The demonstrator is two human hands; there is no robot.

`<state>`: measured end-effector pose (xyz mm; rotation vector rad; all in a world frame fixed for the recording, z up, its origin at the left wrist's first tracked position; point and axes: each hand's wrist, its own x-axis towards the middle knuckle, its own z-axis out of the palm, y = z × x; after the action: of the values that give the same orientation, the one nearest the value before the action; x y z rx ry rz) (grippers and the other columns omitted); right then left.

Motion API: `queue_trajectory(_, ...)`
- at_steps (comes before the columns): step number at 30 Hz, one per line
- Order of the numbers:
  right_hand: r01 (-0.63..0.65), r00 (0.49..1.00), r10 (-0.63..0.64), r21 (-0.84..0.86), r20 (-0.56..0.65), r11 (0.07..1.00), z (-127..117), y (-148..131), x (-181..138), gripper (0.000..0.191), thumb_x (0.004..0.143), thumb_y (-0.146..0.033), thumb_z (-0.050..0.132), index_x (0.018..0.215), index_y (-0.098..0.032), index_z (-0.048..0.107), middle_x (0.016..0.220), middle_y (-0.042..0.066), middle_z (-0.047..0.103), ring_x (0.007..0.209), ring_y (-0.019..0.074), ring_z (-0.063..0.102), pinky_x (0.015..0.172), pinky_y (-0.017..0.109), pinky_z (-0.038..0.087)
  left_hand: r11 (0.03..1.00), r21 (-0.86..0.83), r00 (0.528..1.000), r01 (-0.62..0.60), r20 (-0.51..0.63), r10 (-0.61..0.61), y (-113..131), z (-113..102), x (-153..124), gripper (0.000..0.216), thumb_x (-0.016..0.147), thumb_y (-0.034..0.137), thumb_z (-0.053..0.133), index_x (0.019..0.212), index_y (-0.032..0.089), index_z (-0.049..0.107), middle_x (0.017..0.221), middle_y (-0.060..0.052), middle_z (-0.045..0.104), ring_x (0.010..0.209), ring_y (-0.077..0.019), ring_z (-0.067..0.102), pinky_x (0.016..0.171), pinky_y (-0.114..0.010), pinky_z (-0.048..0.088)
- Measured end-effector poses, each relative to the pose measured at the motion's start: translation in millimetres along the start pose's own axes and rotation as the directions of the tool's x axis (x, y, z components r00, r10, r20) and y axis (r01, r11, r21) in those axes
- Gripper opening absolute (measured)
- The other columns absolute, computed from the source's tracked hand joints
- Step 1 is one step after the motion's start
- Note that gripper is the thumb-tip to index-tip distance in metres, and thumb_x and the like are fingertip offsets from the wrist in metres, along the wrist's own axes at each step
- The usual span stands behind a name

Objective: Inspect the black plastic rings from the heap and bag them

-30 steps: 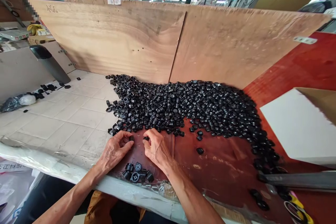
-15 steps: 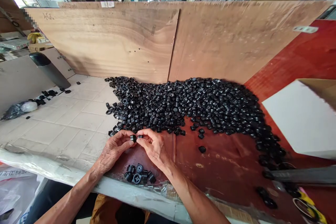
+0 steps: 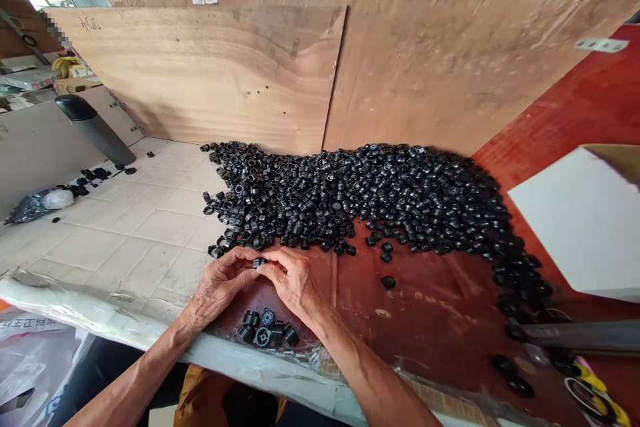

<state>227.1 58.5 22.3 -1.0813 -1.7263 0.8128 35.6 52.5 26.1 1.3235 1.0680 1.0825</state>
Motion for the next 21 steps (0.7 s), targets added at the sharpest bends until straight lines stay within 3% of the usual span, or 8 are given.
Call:
queue_trajectory(5, 0.067, 0.998, -0.067, -0.11, 0.002, 0.992, 3.5, 6.9, -0.7, 0.029, 0.107, -0.037, 0.059, 0.09, -0.022, 0.077, 0.08, 0.004, 0.076, 0.074, 0.0188, 0.071, 0.073, 0.028, 0.055, 0.997, 0.063, 0.998, -0.052, 0.041, 0.049, -5.0, -2.1, 0.0, 0.028, 0.089, 0.042, 0.076, 0.106, 0.02, 0.074, 0.11, -0.008, 0.075, 0.101, -0.0223, 0.073, 0.095, -0.037, 0.061)
queue_trajectory(9, 0.103, 0.995, -0.101, -0.164, 0.019, 0.981, 8.1, 13.0, -3.6, 0.04, 0.111, -0.034, 0.048, 0.083, -0.021, 0.073, 0.075, 0.005, 0.073, 0.069, 0.0184, 0.069, 0.068, 0.028, 0.052, 0.997, 0.043, 0.997, -0.065, 0.052, 0.063, -7.2, -1.7, 0.6, 0.025, 0.088, 0.038, 0.078, 0.106, 0.02, 0.075, 0.109, -0.008, 0.076, 0.104, -0.0231, 0.073, 0.099, -0.039, 0.059)
queue_trajectory(13, 0.084, 0.995, -0.088, -0.103, -0.037, 0.991, 4.7, 6.2, -6.4, 0.021, 0.106, -0.033, 0.056, 0.11, -0.02, 0.072, 0.082, 0.005, 0.074, 0.072, 0.0188, 0.069, 0.07, 0.028, 0.054, 0.999, -0.015, 0.997, -0.03, 0.067, 0.031, -6.5, 1.5, 0.9, 0.025, 0.088, 0.037, 0.078, 0.107, 0.021, 0.074, 0.111, -0.007, 0.077, 0.103, -0.023, 0.074, 0.099, -0.039, 0.06)
queue_trajectory(15, 0.086, 0.996, -0.088, -0.087, -0.025, 0.993, 0.6, 0.5, -6.8, 0.019, 0.102, -0.032, 0.06, 0.113, -0.021, 0.07, 0.085, 0.004, 0.073, 0.073, 0.0188, 0.068, 0.069, 0.028, 0.054, 1.0, -0.024, 0.999, -0.012, 0.049, 0.013, -5.7, 2.1, 0.7, 0.025, 0.089, 0.036, 0.078, 0.107, 0.021, 0.073, 0.11, -0.006, 0.077, 0.102, -0.0222, 0.074, 0.096, -0.037, 0.061)
queue_trajectory(18, 0.113, 0.994, -0.111, -0.118, 0.026, 0.987, -3.5, -3.2, -6.5, 0.016, 0.102, -0.029, 0.056, 0.101, -0.022, 0.07, 0.08, 0.003, 0.071, 0.07, 0.0179, 0.065, 0.067, 0.027, 0.051, 0.999, 0.033, 0.999, -0.036, 0.027, 0.035, -5.3, 0.7, -0.1, 0.025, 0.089, 0.037, 0.076, 0.107, 0.02, 0.073, 0.108, -0.006, 0.076, 0.1, -0.0217, 0.073, 0.093, -0.035, 0.061)
queue_trajectory(21, 0.08, 0.996, -0.071, -0.206, 0.049, 0.975, -2.6, -0.9, -5.9, 0.035, 0.107, -0.033, 0.049, 0.077, -0.022, 0.064, 0.065, 0.001, 0.062, 0.059, 0.0158, 0.058, 0.061, 0.027, 0.043, 0.987, 0.122, 0.994, -0.106, 0.052, 0.1, -6.1, -1.1, -1.4, 0.023, 0.092, 0.036, 0.073, 0.109, 0.021, 0.074, 0.112, -0.007, 0.076, 0.104, -0.0226, 0.073, 0.097, -0.037, 0.059)
